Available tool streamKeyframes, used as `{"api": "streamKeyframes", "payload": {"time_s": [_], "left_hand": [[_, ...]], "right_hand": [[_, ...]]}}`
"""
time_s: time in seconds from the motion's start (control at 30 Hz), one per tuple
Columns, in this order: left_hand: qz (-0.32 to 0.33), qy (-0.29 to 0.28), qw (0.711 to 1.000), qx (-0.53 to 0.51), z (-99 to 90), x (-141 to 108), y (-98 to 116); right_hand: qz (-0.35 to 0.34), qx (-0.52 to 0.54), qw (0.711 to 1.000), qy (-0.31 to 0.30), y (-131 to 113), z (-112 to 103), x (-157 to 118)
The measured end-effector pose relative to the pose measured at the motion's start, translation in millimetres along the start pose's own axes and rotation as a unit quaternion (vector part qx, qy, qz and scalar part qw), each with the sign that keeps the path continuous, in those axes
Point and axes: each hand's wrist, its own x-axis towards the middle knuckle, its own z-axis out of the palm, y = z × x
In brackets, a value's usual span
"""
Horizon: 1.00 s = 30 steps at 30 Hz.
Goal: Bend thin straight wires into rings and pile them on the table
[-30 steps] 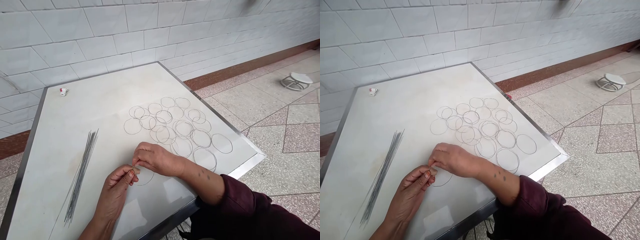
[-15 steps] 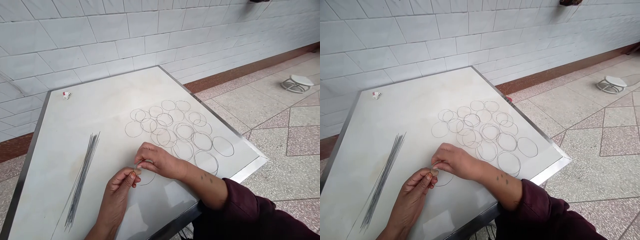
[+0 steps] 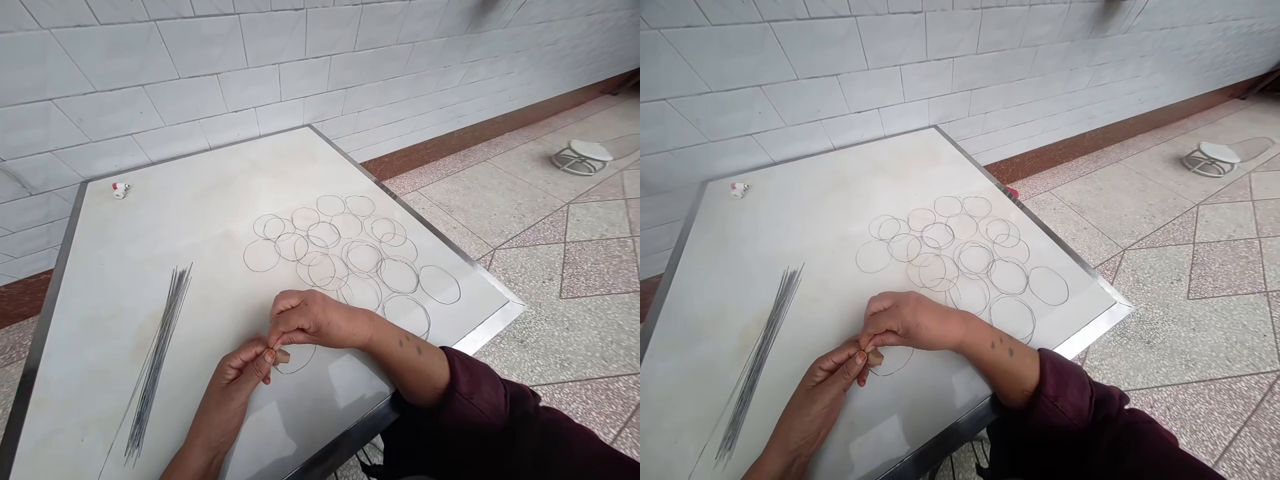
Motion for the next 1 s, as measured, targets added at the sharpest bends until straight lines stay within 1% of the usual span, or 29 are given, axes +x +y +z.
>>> {"api": "streamKeyframes", "payload": {"time_s": [0.17,0.27,0.37,0.47,0.6,0.73,0.77,0.83,0.93,1.0], "left_hand": [[-0.052,0.004,0.998,-0.019,-1.7,2,-6],[-0.053,0.015,0.998,-0.018,-1.4,2,-5],[-0.023,0.036,0.999,0.002,-0.2,1,-2],[0.033,0.065,0.997,0.025,1.0,-1,-2],[0.083,0.1,0.991,0.014,1.6,-3,-6],[0.091,0.138,0.986,-0.016,2.6,-3,-10],[0.082,0.14,0.987,-0.021,3.2,-3,-10],[0.048,0.123,0.991,-0.031,4.8,-2,-9],[0.003,0.068,0.996,-0.056,7.0,-1,-4],[-0.002,0.044,0.996,-0.071,7.3,-1,-1]], "right_hand": [[0.01,-0.01,1.0,-0.006,0,0,1],[0.018,-0.002,1.0,-0.003,-4,-1,3],[0.051,0.011,0.999,0.0,-9,-1,4],[0.094,0.035,0.995,0.016,-14,0,4],[0.138,0.051,0.986,0.072,-15,3,4],[0.172,0.054,0.974,0.14,-13,5,5],[0.174,0.054,0.972,0.149,-13,5,5],[0.167,0.047,0.973,0.153,-11,5,4],[0.147,0.023,0.979,0.141,-8,3,3],[0.131,0.007,0.984,0.123,-8,2,2]]}}
